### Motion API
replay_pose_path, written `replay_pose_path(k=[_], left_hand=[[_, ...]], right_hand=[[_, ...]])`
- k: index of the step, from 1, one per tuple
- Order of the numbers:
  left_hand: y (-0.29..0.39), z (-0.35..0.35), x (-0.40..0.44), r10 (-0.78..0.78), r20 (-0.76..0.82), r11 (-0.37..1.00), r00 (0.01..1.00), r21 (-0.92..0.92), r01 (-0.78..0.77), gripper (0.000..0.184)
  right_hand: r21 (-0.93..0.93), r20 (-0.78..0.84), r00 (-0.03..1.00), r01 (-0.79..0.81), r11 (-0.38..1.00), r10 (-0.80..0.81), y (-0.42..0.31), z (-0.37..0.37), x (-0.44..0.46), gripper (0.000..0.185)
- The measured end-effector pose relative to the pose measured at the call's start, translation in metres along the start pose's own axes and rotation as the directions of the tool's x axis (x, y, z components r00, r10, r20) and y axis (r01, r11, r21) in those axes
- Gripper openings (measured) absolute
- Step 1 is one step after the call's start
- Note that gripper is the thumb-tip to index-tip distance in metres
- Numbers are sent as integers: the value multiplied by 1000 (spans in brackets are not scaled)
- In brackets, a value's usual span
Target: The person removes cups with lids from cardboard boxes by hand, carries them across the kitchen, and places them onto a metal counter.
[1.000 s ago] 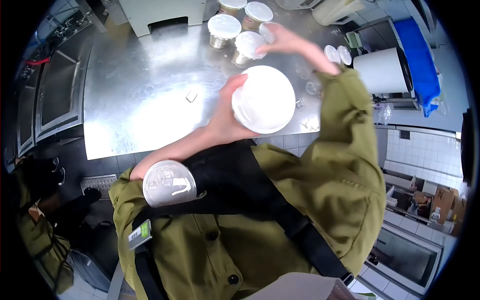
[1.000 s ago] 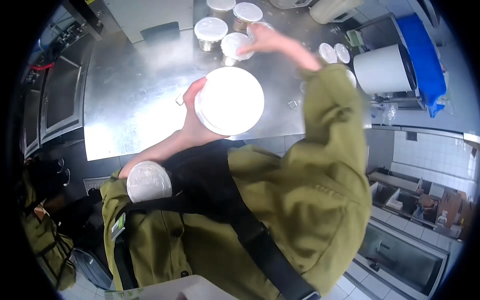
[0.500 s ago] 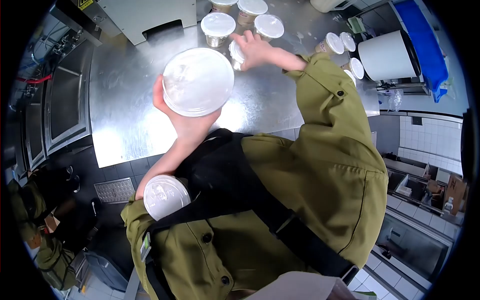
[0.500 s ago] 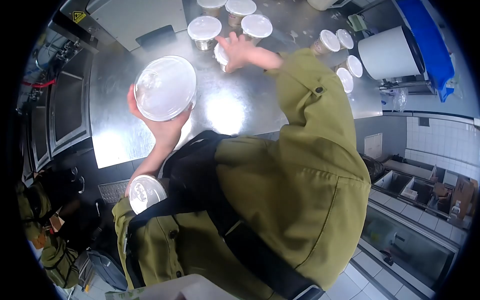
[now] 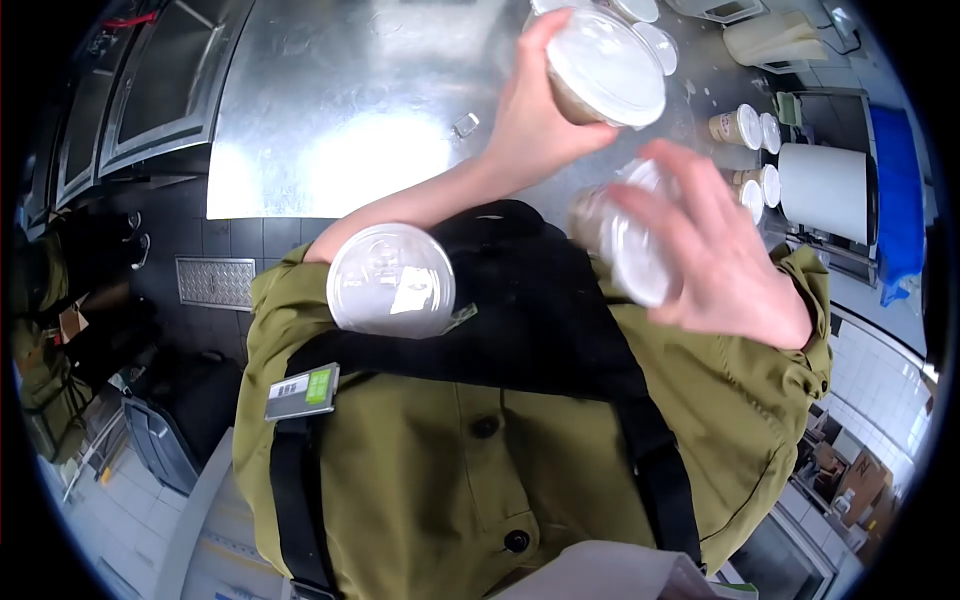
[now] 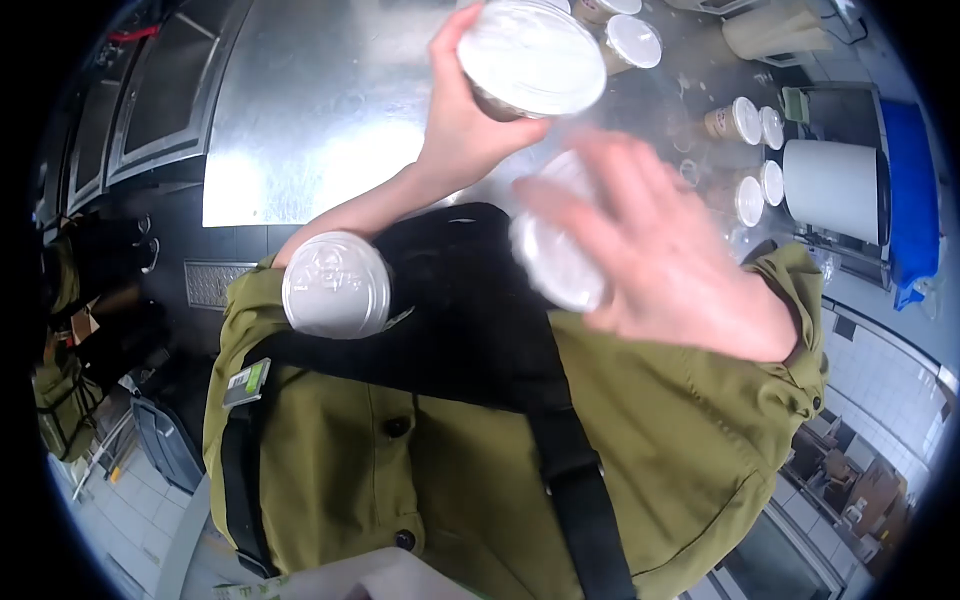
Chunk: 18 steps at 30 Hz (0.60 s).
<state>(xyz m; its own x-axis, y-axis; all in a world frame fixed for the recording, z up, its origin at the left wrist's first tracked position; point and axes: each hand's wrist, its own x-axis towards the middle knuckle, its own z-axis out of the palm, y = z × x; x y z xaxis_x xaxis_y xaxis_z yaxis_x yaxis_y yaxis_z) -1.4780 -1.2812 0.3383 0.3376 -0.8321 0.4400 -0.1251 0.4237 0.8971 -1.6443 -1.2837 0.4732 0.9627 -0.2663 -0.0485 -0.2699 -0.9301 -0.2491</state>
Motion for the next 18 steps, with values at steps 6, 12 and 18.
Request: replay_pose_path(k=[6,12,18], left_hand=[[-4,31,-1,-33,330,975,943,-196,103,93],[10,42,-19,10,558,977,830,-180,110,91],[15,37,-35,63,688,968,723,-219,125,92]], right_hand=[[88,39,959,275,957,-280,-35,16,33,80],[34,172,921,348,937,-349,-39,34,44,74],[52,180,916,354,934,-358,-45,49,38,85]])
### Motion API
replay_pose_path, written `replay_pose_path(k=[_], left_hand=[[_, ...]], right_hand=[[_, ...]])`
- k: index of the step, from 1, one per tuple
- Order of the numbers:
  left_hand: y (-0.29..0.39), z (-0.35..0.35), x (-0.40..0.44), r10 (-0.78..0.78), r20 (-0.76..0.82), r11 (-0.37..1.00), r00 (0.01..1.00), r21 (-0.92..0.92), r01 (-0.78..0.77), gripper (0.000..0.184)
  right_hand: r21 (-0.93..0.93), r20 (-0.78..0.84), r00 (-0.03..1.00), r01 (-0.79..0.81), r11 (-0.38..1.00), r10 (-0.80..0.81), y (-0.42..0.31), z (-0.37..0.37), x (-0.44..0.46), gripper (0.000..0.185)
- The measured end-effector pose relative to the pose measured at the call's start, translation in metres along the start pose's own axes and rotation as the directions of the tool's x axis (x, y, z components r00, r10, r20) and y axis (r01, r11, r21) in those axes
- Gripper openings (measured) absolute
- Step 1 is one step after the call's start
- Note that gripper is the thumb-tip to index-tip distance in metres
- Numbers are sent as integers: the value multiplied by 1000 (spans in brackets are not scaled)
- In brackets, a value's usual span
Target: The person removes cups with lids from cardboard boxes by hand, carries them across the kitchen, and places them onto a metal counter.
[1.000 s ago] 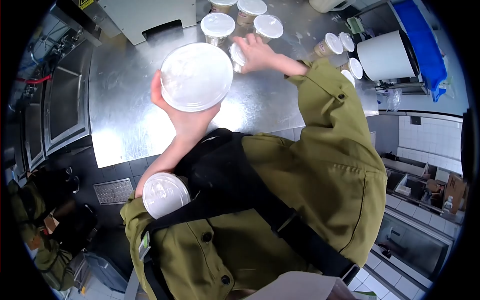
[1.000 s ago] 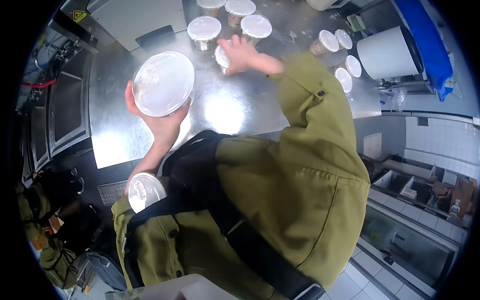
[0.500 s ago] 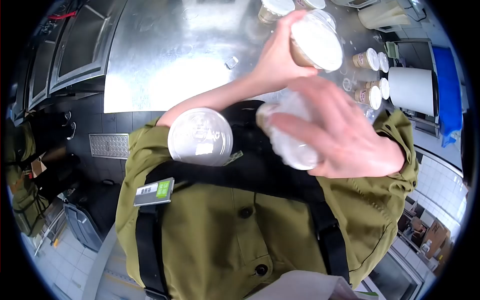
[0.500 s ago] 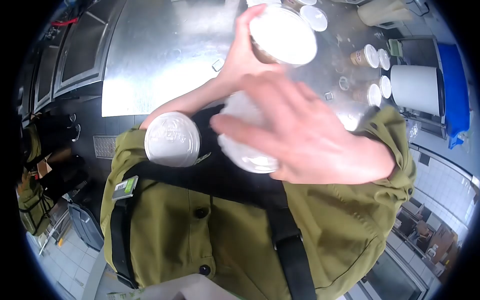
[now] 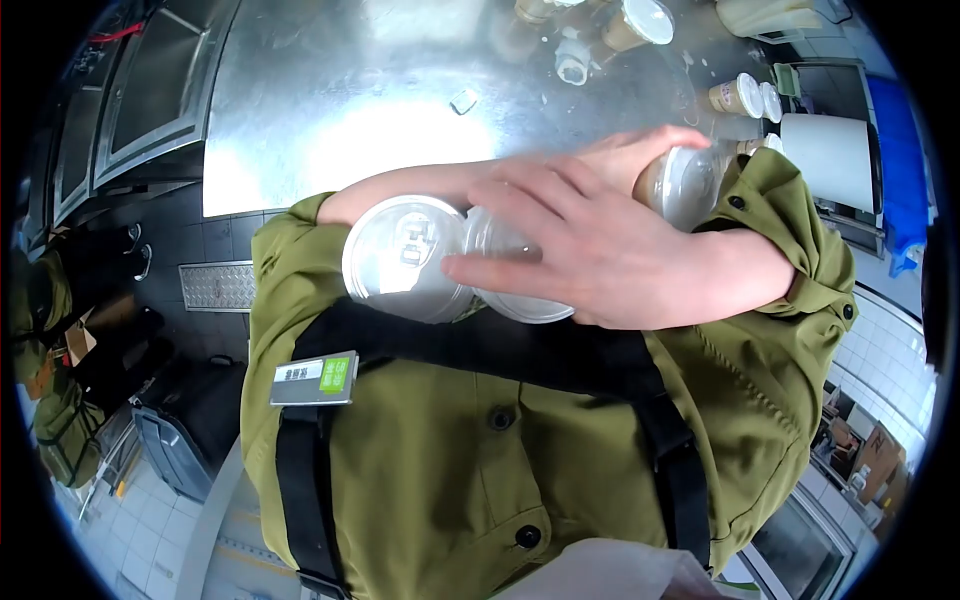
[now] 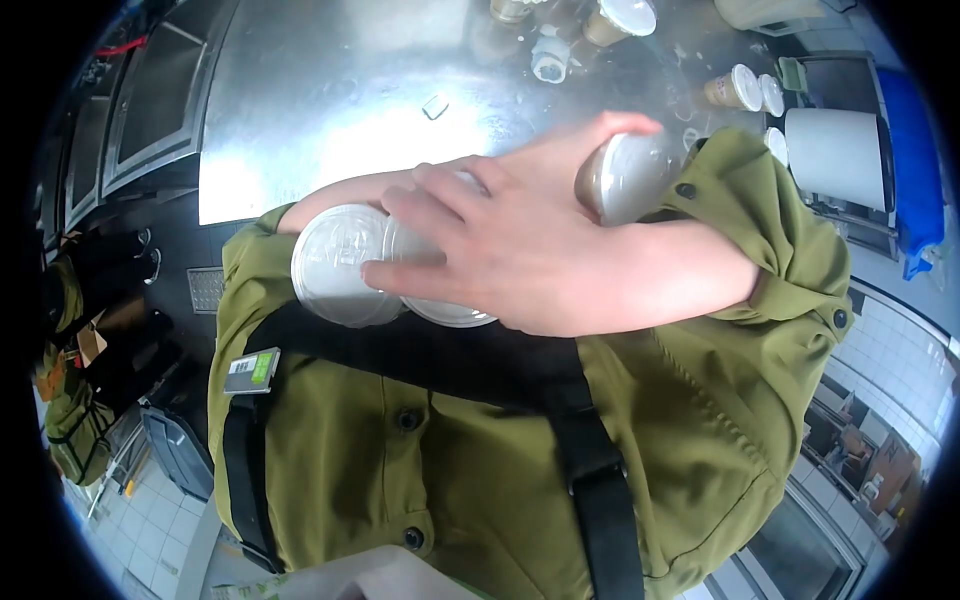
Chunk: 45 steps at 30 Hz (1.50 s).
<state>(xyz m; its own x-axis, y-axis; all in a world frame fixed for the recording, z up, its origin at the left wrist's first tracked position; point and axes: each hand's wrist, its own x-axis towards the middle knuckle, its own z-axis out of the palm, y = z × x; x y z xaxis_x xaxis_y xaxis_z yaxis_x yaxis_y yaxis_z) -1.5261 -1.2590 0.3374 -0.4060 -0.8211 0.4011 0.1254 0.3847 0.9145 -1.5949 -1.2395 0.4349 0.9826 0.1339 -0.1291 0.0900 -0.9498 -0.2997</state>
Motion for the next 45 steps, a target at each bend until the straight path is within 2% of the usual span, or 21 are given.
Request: replay_pose_path(k=[2,4,7,9,10,11,15,16,20,22,24,26,27,28,29,33,34,37,40,44,45], left_hand=[[-6,3,-4,24,21,1000,999,8,-24,92],[-13,5,-7,58,31,998,998,26,-58,93],[-20,6,-7,127,43,987,991,92,-130,95],[-16,1,-4,155,50,965,987,206,-162,100],[-14,-2,-3,189,50,956,981,220,-196,101],[-15,-3,-4,193,24,959,981,206,-193,101],[-27,7,-13,207,-133,976,969,93,-195,96],[-28,10,-16,175,-144,981,974,107,-160,96],[-47,15,-27,-25,-180,1000,983,-13,23,98],[-55,20,-30,-21,-231,1000,973,8,24,97],[-63,28,-38,30,-324,996,946,85,-2,89],[-54,31,-32,-242,-277,871,930,-484,82,78],[-30,29,-19,-419,-56,466,907,-870,162,73],[-18,29,-10,-466,231,-88,854,-973,215,71],[-19,33,-6,-310,251,-91,917,-968,234,70],[-27,39,-13,-335,269,-164,903,-960,226,67],[-34,40,-20,-392,253,-152,885,-966,209,62],[-52,50,-34,-538,-140,609,831,-747,268,64],[-37,42,-43,-683,-58,274,728,-944,182,95],[-32,37,-81,-588,-197,490,784,-859,151,103],[-27,34,-92,-452,-318,691,834,-716,101,105]], right_hand=[[-42,-54,998,18,999,-20,0,3,-5,86],[-5,79,997,-17,1000,17,4,-35,-16,88],[375,-298,898,-200,905,322,26,-91,-73,75],[625,-515,613,-210,752,599,66,-105,-112,73],[516,-620,610,-156,842,493,108,-113,-119,62],[652,-535,449,-319,688,716,147,-101,-135,56],[532,-356,245,-740,411,902,307,21,-161,68],[397,-406,331,-776,491,852,335,46,-156,96],[508,-217,-62,-859,59,974,353,61,-90,125],[538,-183,-115,-843,1,976,362,71,-77,125],[572,-117,-136,-819,-46,984,364,76,-71,121],[576,-67,-91,-817,-36,994,353,75,-70,117],[584,-52,-141,-808,-85,989,346,73,-67,114],[589,-33,-185,-798,-131,982,339,70,-66,112],[587,-37,-216,-795,-154,976,334,68,-71,111],[542,-94,-167,-835,-90,981,327,70,-79,107],[538,-109,-110,-843,-34,988,322,70,-88,106],[411,-245,-90,-911,19,965,318,78,-109,102],[362,-255,-14,-928,82,967,282,67,-119,100],[310,-331,132,-920,240,934,231,66,-100,92],[298,-332,179,-912,283,926,218,66,-89,91]])
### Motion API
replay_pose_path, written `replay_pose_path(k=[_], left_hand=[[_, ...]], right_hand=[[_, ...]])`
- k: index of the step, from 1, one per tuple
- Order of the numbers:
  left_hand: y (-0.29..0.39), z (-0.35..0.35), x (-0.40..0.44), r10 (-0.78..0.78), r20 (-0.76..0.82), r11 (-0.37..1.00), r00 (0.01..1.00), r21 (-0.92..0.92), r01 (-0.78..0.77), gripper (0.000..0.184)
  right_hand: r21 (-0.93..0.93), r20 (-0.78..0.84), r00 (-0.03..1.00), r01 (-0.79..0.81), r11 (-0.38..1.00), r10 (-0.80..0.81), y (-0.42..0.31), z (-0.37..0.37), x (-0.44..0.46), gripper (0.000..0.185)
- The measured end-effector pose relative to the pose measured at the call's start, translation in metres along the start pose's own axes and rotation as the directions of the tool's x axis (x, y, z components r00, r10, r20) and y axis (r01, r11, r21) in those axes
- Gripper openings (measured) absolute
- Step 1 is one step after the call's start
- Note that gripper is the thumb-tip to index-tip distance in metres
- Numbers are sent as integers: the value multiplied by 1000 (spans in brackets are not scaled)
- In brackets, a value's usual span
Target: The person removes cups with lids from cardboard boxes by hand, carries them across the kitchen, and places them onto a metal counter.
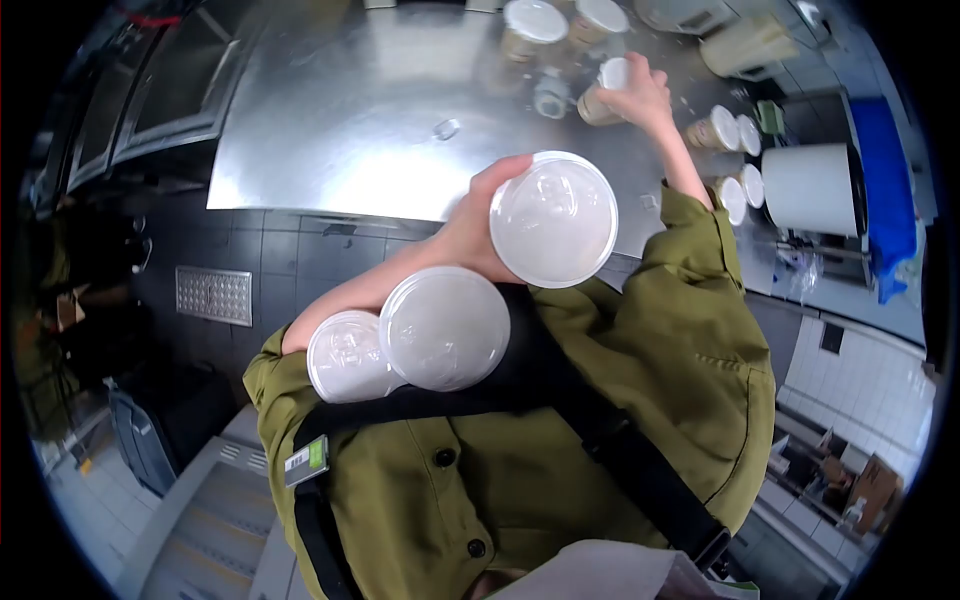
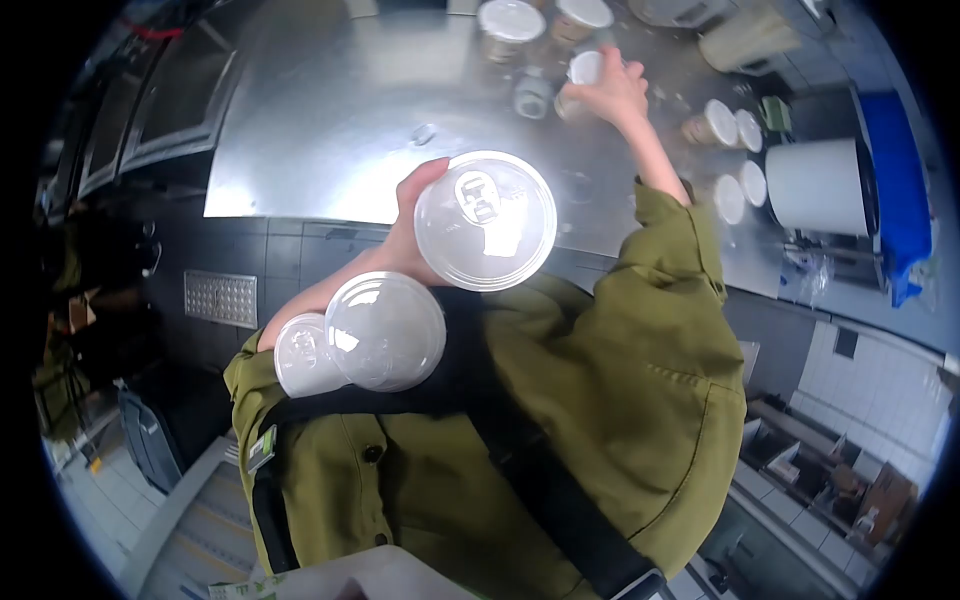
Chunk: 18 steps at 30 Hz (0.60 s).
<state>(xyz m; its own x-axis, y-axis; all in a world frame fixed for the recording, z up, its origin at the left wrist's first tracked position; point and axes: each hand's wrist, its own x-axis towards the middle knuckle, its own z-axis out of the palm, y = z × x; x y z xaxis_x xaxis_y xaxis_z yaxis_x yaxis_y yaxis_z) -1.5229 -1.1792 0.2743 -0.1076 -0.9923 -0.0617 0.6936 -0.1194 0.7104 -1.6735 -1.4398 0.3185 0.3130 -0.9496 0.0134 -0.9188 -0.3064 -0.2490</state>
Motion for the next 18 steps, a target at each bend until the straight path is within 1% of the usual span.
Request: replay_pose_path(k=[1,2,3,4,5,6,7,8,9,11,12,14,15,17,18], left_hand=[[5,-4,-11,186,29,968,982,164,-188,107],[15,-7,-26,460,162,764,873,429,-482,109],[27,-13,-42,625,359,395,693,620,-678,112],[36,-18,-60,610,361,444,705,582,-682,112],[33,-36,-76,591,301,451,749,646,-616,111],[47,-34,-95,598,266,497,756,617,-610,111],[52,-42,-110,614,258,468,746,642,-607,111],[56,-50,-124,629,249,439,736,667,-602,110],[70,-57,-143,684,323,299,654,694,-655,109],[80,-75,-175,750,294,213,592,740,-637,110],[86,-84,-193,780,261,191,569,766,-614,110],[96,-100,-225,827,198,157,526,817,-554,111],[96,-110,-240,841,139,202,523,816,-542,113],[107,-124,-271,871,60,183,487,881,-435,113],[112,-131,-286,889,54,160,454,893,-421,113]], right_hand=[[3,11,999,53,999,-53,-15,1,-8,90],[19,31,992,118,993,-119,-31,3,-17,89],[47,49,979,196,979,-198,-49,10,-24,87],[55,39,958,282,958,-284,-64,20,-33,87],[71,22,924,379,923,-381,-87,30,-41,87],[85,3,874,483,871,-485,-117,35,-53,86],[115,13,844,532,839,-536,-147,38,-67,86],[159,47,836,534,831,-546,-170,35,-77,86],[193,79,830,531,825,-552,-200,38,-91,86],[260,90,745,623,737,-661,-258,47,-111,86],[262,104,717,649,714,-689,-290,51,-122,85],[333,117,626,707,624,-771,-343,66,-134,85],[356,121,586,728,586,-801,-368,76,-141,84],[360,122,498,784,506,-859,-421,90,-155,82],[362,140,464,798,482,-874,-448,94,-165,83]])
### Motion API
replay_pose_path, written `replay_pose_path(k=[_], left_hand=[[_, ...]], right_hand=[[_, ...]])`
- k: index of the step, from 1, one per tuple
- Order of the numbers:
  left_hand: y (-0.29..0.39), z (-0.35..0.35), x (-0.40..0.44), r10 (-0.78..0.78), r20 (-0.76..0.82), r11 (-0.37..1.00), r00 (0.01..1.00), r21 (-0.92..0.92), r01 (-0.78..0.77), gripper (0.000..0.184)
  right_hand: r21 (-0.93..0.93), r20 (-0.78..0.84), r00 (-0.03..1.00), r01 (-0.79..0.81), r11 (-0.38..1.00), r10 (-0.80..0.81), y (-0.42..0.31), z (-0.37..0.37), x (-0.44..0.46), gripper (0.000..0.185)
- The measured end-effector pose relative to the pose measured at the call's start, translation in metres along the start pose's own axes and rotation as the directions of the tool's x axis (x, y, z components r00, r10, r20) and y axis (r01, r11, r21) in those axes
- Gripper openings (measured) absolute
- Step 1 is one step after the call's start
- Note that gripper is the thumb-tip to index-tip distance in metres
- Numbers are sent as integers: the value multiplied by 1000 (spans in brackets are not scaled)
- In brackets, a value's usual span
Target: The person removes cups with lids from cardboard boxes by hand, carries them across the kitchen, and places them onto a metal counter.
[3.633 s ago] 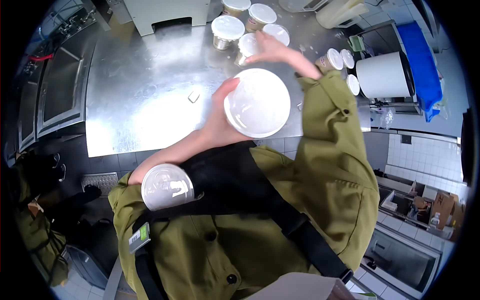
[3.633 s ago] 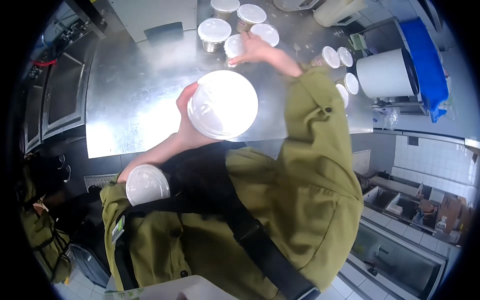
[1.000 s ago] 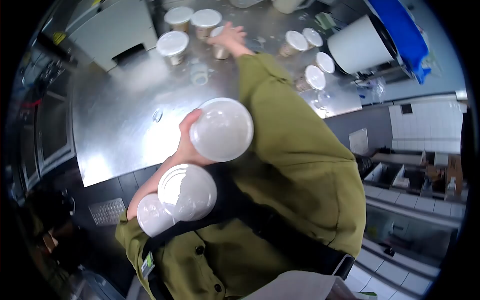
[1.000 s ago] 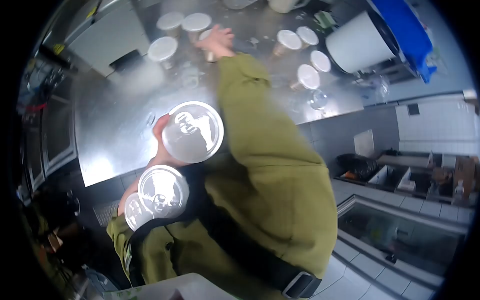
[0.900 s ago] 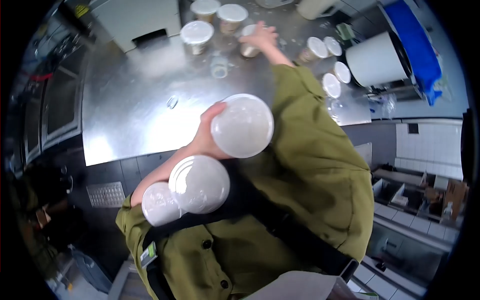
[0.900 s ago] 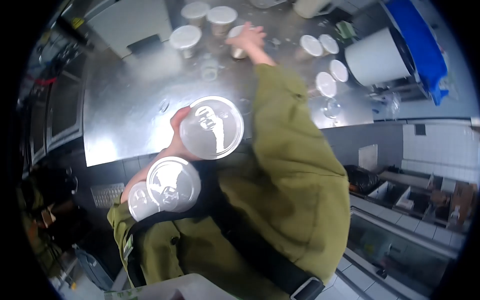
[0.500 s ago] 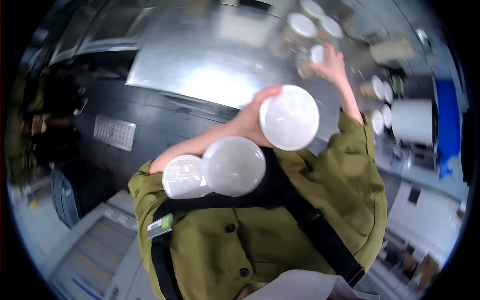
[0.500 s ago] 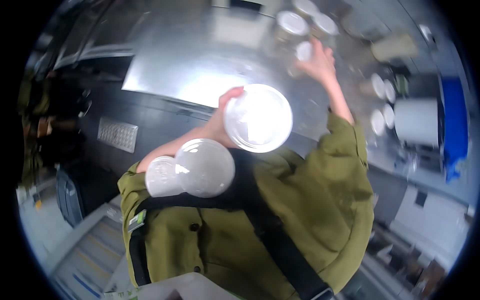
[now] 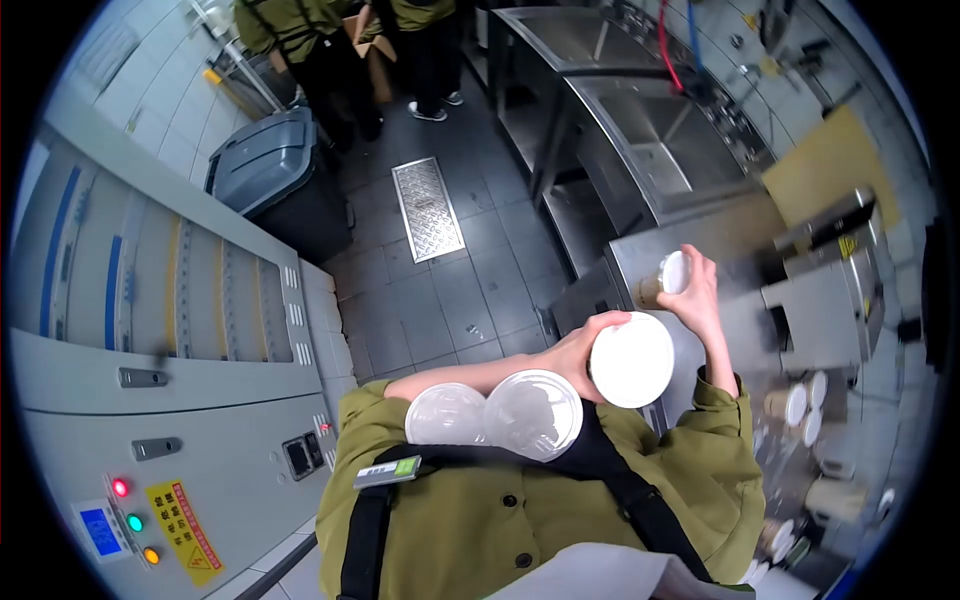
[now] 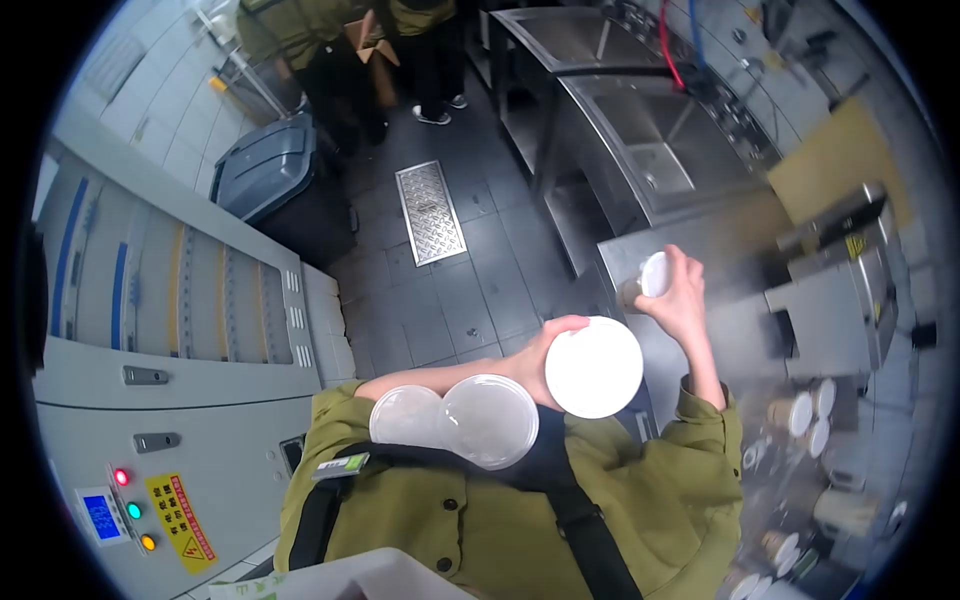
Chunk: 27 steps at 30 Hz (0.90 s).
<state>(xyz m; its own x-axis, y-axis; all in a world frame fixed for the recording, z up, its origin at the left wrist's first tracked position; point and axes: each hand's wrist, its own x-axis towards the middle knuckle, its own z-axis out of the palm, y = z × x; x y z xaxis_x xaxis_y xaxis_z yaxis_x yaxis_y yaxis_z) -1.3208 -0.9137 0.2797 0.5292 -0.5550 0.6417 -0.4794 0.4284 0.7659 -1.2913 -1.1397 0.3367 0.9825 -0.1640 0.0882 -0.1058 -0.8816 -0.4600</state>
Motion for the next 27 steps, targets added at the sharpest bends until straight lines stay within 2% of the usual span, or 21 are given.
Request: replay_pose_path(k=[3,6,9,14,18,22,25,27], left_hand=[[-1,-47,-2,23,-94,996,995,89,-15,112],[-1,-93,-1,-15,-173,978,985,203,50,112],[-11,-146,14,23,-224,970,974,239,32,112],[-45,-242,43,23,-284,934,959,347,80,111],[-65,-303,81,134,-320,910,938,415,12,108],[-86,-355,110,135,-330,911,934,413,14,107],[-112,-389,120,52,-294,973,954,231,17,105],[-127,-411,124,-35,-297,982,954,167,88,104]], right_hand=[[-8,77,991,110,994,-109,-46,29,55,85],[15,155,967,201,980,-201,-87,56,109,85],[21,212,936,283,959,-280,-119,90,170,85],[43,235,888,396,917,-394,-171,139,272,86],[53,270,870,415,908,-413,-209,156,341,86],[68,269,858,436,897,-438,-232,178,395,84],[57,281,867,414,909,-412,-241,194,431,83],[67,284,878,382,922,-385,-248,205,450,83]])
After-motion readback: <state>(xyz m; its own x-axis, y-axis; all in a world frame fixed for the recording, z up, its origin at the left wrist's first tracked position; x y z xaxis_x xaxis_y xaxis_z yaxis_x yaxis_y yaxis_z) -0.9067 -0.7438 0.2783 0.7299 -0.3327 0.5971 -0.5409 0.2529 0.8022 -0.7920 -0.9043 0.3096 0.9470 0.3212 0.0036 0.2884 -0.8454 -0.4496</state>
